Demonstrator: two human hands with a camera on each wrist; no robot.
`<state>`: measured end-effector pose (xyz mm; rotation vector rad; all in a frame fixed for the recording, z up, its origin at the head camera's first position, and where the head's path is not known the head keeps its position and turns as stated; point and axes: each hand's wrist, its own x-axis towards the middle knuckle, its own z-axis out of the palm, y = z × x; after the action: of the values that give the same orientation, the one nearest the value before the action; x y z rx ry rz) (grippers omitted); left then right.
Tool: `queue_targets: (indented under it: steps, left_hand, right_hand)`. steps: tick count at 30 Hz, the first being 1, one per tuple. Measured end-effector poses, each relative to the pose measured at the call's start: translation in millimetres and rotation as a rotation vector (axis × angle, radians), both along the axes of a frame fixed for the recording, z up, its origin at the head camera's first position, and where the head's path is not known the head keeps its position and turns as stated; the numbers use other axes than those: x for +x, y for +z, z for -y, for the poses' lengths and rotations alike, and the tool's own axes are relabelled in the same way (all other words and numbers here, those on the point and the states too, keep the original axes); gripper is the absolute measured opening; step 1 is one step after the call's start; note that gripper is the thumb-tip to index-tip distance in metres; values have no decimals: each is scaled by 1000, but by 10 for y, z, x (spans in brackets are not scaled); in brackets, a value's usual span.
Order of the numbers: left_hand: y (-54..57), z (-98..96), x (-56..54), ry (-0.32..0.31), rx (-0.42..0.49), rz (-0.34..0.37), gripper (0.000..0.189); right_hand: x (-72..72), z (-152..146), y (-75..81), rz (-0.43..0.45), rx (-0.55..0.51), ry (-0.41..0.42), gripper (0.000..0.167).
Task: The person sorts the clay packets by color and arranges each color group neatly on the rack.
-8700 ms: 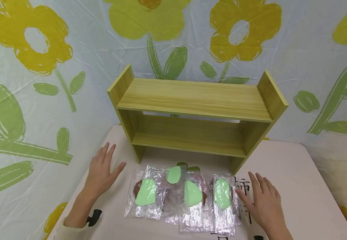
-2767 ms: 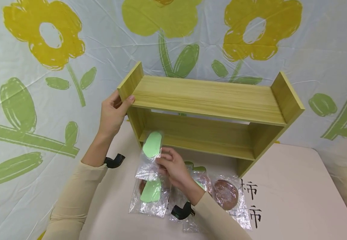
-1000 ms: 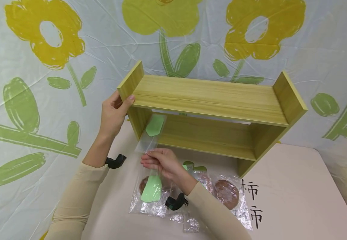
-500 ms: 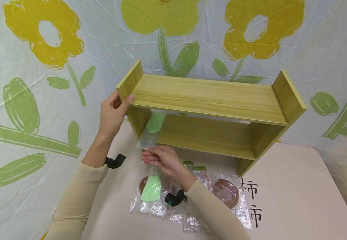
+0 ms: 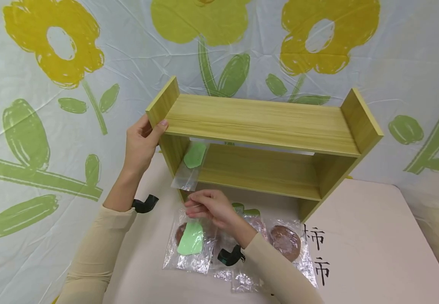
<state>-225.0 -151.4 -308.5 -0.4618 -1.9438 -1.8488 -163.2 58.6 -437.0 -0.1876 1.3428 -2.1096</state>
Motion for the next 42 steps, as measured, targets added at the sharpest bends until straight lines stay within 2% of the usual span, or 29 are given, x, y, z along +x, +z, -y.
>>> queue_targets:
  steps: [9,15,21,29,35,42]
  left_hand:
    - [-9,19,-13,12,-10,-13,41]
    - [1,14,4,7,-3,-4,41]
    - [11,10,21,12,-9,4,42]
    - [-4,8,15,11,-12,-1,42]
    - [-3,-3,20,9,-10,10,42]
    - [2,-16,20,8,-9,10,43]
  right_hand:
    - [137,-293,-68,-85,112,42,31]
    - [248,-509,-106,-181,170,45,34]
    - [377,-772,-98,-248,259,5,37]
    - [588,-1184,-69,-287,342,-61,42]
    - [689,-1447,-134,-308,358,-104,44]
    - [795,-1683,-232,-341,438,-165,44]
